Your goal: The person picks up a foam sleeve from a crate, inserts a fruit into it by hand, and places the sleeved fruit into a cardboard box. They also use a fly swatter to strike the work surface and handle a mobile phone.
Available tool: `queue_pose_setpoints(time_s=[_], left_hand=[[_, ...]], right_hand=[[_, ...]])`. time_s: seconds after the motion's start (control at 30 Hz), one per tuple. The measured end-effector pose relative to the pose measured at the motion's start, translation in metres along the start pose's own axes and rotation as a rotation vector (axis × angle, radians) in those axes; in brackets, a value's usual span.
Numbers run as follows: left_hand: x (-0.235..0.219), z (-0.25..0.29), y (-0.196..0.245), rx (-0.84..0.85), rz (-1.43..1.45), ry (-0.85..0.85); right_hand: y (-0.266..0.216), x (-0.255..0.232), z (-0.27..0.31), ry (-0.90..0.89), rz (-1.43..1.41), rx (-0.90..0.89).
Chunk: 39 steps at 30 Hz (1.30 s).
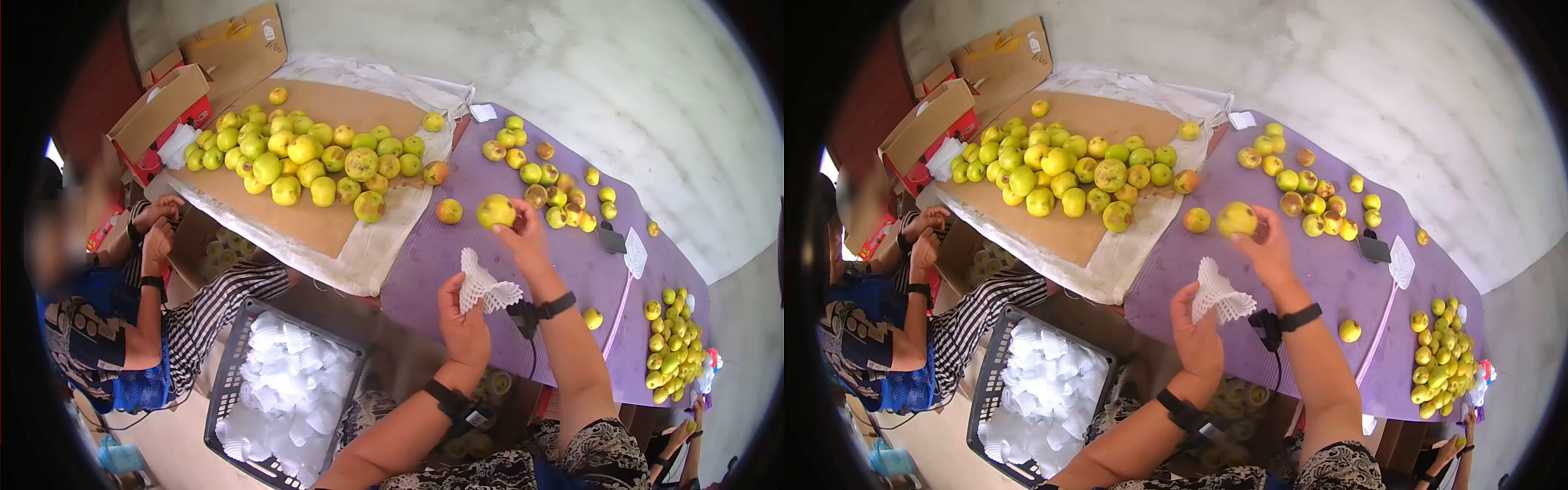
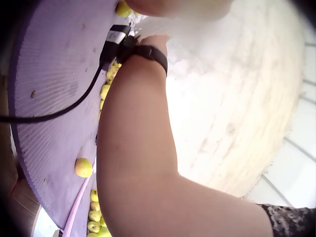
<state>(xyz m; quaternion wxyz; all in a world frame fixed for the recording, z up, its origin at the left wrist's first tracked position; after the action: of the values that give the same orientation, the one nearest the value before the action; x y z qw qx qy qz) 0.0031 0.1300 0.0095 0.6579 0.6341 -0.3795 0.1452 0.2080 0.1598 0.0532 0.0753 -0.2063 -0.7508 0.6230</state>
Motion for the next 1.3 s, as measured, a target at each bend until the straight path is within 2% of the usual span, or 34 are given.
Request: queue_pose_setpoints(time_s=[0.07,0.13,0.23,0.3,0.33,0.4,0.43,0.53,0.6,0.63,0.67,0.7,0.73,0.77,0.8,0.83,0.9,0.93,1.0,1.07,1.13,1.2,1.23,1.3], left_hand=[[0.004,0.006,-0.008,-0.039,0.014,-0.032],[0.01,0.013,-0.014,-0.078,0.023,-0.069],[0.014,0.019,-0.021,-0.124,-0.082,-0.07],[0.011,0.024,-0.042,-0.274,-0.049,-0.07],[0.015,0.025,-0.038,-0.279,-0.059,-0.078],[0.017,0.028,-0.029,-0.323,-0.499,-0.088],[0.016,0.031,-0.033,-0.332,-0.509,-0.097],[0.022,0.035,-0.043,-0.299,-0.543,-0.195],[0.036,0.036,-0.038,-0.171,-0.63,-0.304],[0.038,0.035,-0.038,-0.17,-0.636,-0.309],[0.042,0.036,-0.046,-0.237,-0.526,-0.344],[0.046,0.037,-0.054,-0.304,-0.414,-0.377],[0.046,0.037,-0.056,-0.306,-0.419,-0.378],[0.052,0.05,-0.083,-0.564,-0.137,-0.428],[0.062,0.068,-0.103,-0.814,0.154,-0.467],[0.062,0.072,-0.108,-0.817,0.15,-0.468],[0.069,0.081,-0.111,-0.748,0.019,-0.591],[0.071,0.083,-0.113,-0.748,0.017,-0.59],[0.065,0.079,-0.114,-0.743,0.016,-0.483],[0.055,0.071,-0.115,-0.729,0.013,-0.426],[0.046,0.068,-0.113,-0.717,0.013,-0.368],[0.045,0.063,-0.107,-0.684,-0.024,-0.385],[0.046,0.064,-0.106,-0.684,-0.026,-0.386],[0.046,0.066,-0.105,-0.68,-0.028,-0.371]], right_hand=[[0.013,-0.029,0.039,-0.007,-0.364,0.036],[-0.005,-0.031,0.087,0.053,-0.639,0.037],[-0.008,-0.03,0.155,0.069,-0.768,0.03],[-0.017,-0.025,0.187,0.047,-0.806,-0.03],[-0.02,-0.026,0.194,0.057,-0.814,-0.035],[-0.04,-0.022,0.208,0.009,-0.668,-0.114],[-0.049,-0.02,0.212,0.025,-0.675,-0.114],[-0.077,-0.014,0.211,-0.036,-0.073,-0.18],[-0.063,-0.018,0.213,0.029,-0.103,-0.133],[-0.052,-0.022,0.215,0.081,-0.129,-0.083],[-0.036,-0.03,0.217,0.153,-0.203,0.002],[-0.033,-0.032,0.215,0.156,-0.207,0.002],[-0.023,-0.042,0.215,0.242,-0.287,0.04],[-0.011,-0.049,0.218,0.329,-0.366,0.079],[-0.013,-0.052,0.217,0.317,-0.218,0.06],[-0.013,-0.056,0.22,0.321,-0.222,0.06],[-0.044,-0.047,0.217,0.154,0.499,0.018],[-0.05,-0.053,0.217,0.155,0.498,0.019],[-0.06,-0.067,0.217,0.133,0.67,0.021],[-0.05,-0.125,0.235,0.357,0.908,0.144],[-0.036,-0.18,0.264,0.542,1.251,0.525],[0.008,-0.223,0.303,0.496,1.201,0.981],[0.013,-0.228,0.306,0.497,1.198,0.982],[0.033,-0.235,0.321,0.426,1.177,1.153]])
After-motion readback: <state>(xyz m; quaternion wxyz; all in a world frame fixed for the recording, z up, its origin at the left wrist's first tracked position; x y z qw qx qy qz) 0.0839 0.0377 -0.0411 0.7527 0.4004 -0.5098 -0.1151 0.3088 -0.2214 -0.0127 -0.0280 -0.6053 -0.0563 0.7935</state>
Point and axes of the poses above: each hand's wrist, its own z-axis away from the middle knuckle, its own x-axis out of the palm, y = z × x, the point moved 10 cm from there along -z, towards the middle knuckle, and after that the axes turned 9 degrees about -y, right-handed, at the moved point
